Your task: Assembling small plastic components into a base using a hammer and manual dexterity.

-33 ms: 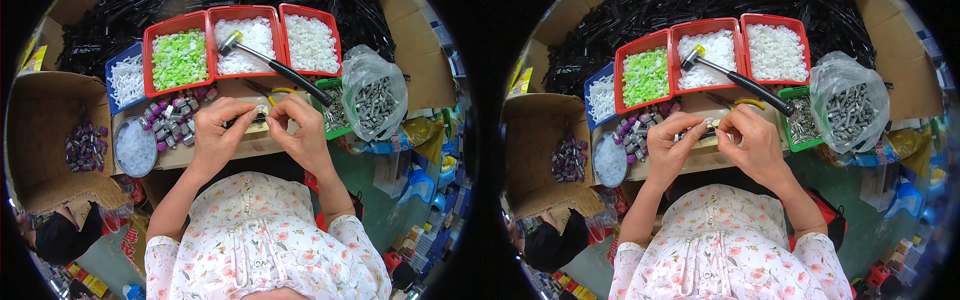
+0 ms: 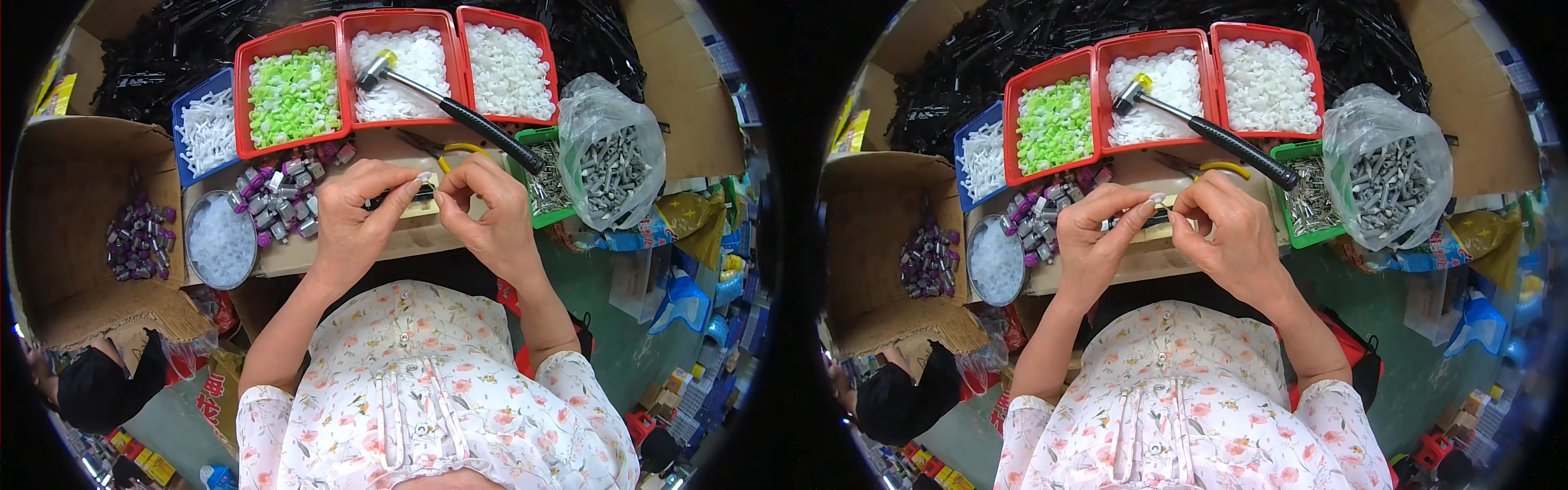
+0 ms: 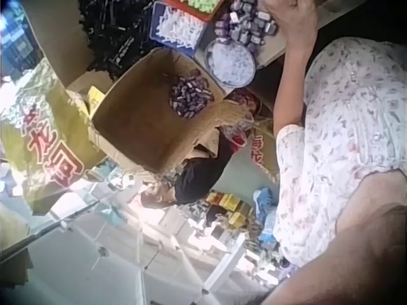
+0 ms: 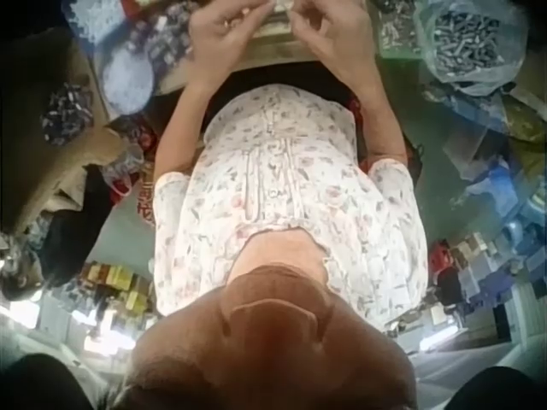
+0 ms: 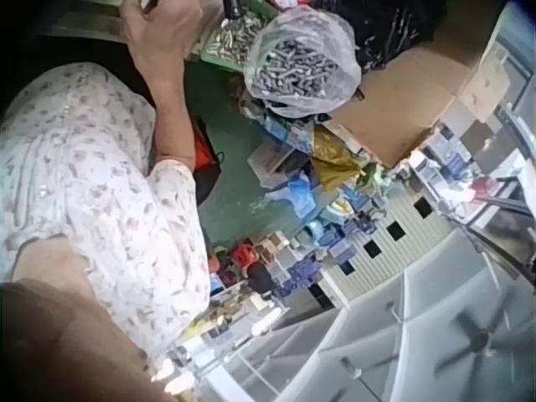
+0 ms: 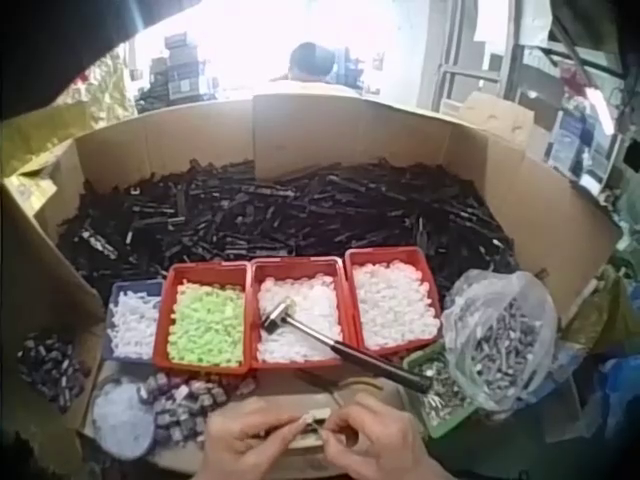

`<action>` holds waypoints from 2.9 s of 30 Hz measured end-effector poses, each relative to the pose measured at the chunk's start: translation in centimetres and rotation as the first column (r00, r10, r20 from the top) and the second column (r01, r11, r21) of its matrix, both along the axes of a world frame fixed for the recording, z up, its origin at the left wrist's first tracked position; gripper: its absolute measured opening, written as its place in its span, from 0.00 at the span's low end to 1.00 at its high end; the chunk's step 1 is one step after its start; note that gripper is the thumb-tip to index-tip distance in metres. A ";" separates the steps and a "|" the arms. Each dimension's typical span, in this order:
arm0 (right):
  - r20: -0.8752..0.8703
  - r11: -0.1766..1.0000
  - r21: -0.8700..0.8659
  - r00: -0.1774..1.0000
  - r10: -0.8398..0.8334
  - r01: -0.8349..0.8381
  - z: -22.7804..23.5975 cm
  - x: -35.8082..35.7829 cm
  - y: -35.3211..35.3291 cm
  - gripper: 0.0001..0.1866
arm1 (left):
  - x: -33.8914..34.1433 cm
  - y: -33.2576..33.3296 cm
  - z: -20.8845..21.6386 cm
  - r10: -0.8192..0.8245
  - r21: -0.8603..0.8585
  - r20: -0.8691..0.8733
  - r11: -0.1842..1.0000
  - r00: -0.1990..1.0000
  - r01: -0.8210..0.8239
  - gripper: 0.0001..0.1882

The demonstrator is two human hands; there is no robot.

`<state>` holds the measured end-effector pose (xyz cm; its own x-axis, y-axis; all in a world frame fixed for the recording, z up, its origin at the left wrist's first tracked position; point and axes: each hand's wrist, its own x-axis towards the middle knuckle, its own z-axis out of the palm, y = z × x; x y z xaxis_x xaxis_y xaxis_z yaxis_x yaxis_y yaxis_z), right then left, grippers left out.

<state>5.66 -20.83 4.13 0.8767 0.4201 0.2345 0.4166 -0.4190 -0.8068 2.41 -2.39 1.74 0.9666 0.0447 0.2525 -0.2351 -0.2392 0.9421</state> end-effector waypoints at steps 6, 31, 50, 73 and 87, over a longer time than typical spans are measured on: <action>0.023 0.998 -0.056 0.999 0.035 -0.033 0.0 0.0 0.4 0.05 | -0.5 0.0 -0.2 0.053 0.173 0.206 0.981 0.977 -0.090 0.08; 0.259 0.983 0.179 0.966 -0.006 -0.042 -2.3 -0.3 2.2 0.10 | -2.4 0.1 -0.7 -0.121 -0.634 -0.488 0.730 0.864 -0.255 0.09; 0.262 0.970 0.142 0.952 0.157 -0.199 -2.8 -0.7 2.8 0.09 | -3.7 1.5 -0.3 0.164 -0.030 -0.092 0.985 0.982 -0.167 0.16; 0.292 0.983 -0.085 0.939 0.179 -0.161 -4.9 -0.1 4.1 0.08 | -4.5 3.4 -3.4 0.170 0.514 0.348 0.788 0.922 -0.339 0.22; 0.260 0.952 -0.266 0.940 0.221 -0.151 -4.5 0.1 4.6 0.07 | -5.3 2.6 -6.0 0.019 0.697 0.471 0.605 0.882 -0.386 0.15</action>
